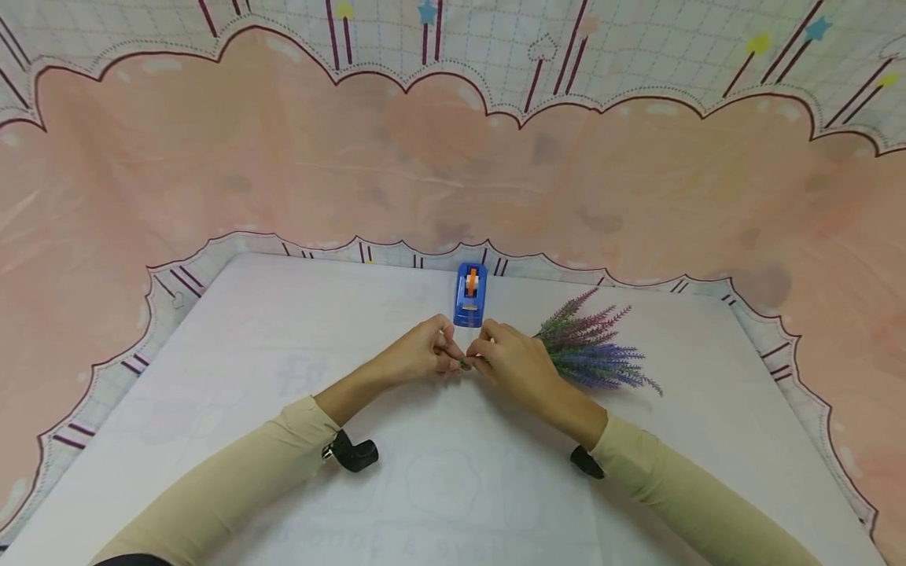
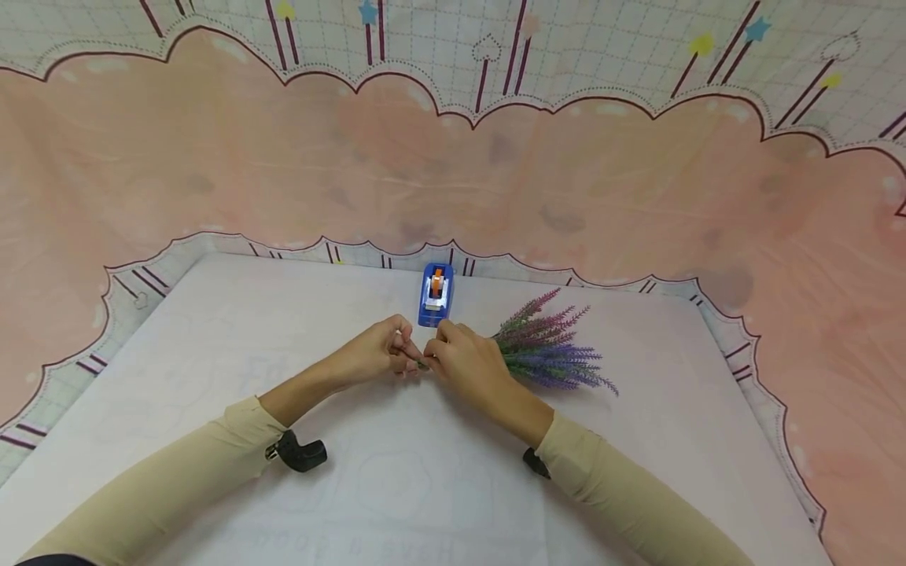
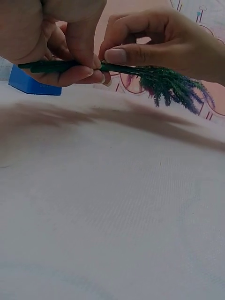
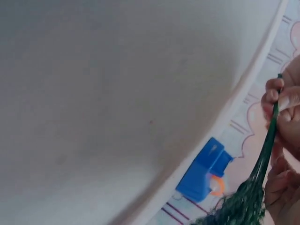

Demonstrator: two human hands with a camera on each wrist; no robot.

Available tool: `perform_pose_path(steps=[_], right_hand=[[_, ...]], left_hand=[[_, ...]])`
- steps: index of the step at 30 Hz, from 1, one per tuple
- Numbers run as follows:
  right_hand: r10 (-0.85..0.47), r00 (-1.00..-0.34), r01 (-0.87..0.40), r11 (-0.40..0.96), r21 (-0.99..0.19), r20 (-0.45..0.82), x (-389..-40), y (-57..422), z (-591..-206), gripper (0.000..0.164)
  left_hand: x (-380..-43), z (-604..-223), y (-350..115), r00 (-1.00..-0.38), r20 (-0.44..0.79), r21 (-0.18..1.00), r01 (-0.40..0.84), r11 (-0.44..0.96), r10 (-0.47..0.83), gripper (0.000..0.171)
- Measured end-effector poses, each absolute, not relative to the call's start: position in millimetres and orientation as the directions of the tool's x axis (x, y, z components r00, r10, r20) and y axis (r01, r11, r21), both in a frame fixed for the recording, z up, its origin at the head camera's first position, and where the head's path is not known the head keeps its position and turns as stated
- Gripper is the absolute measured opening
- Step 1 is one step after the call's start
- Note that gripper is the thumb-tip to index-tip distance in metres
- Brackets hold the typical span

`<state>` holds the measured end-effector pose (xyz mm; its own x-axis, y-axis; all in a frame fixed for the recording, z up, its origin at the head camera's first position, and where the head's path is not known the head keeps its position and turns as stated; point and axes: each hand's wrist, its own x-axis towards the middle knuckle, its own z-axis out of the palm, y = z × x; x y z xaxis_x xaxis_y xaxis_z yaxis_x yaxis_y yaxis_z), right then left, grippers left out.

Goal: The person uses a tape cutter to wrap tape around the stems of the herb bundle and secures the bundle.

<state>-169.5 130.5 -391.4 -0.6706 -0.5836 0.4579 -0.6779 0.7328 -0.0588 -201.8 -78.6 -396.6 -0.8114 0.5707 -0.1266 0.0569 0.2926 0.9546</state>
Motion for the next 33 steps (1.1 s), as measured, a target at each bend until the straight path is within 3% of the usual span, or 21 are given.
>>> perform_pose_path(steps=[5,9,12,16,27,33], right_hand=[[-0.629,-0.639,-0.694,0.719,0.020,0.443,-170,134,-394,0.019],[-0.576,-0.711,-0.642,0.765,-0.040,0.404,-168,137,-396,0.023],[-0.526,-0.769,-0.597,0.794,-0.116,0.364,-167,138,-396,0.020],[-0.506,-0.799,-0.571,0.807,-0.149,0.324,-167,140,-397,0.014],[-0.524,-0.794,-0.589,0.788,-0.178,0.308,-171,142,-390,0.006],[-0.545,-0.792,-0.597,0.785,-0.166,0.275,-175,139,-387,0.007]], left_hand=[[-204,-399,-81,-0.797,-0.133,0.956,0.054,0.289,0.589,0.026],[-207,-400,-83,-0.773,-0.123,0.962,0.060,0.265,0.622,0.028],[-209,-401,-84,-0.755,-0.108,0.956,0.100,0.276,0.647,0.026],[-210,-402,-85,-0.738,-0.095,0.937,0.160,0.310,0.668,0.022],[-212,-403,-86,-0.739,-0.051,0.887,0.276,0.371,0.671,0.016],[-215,-404,-86,-0.759,-0.040,0.896,0.261,0.360,0.650,0.015]])
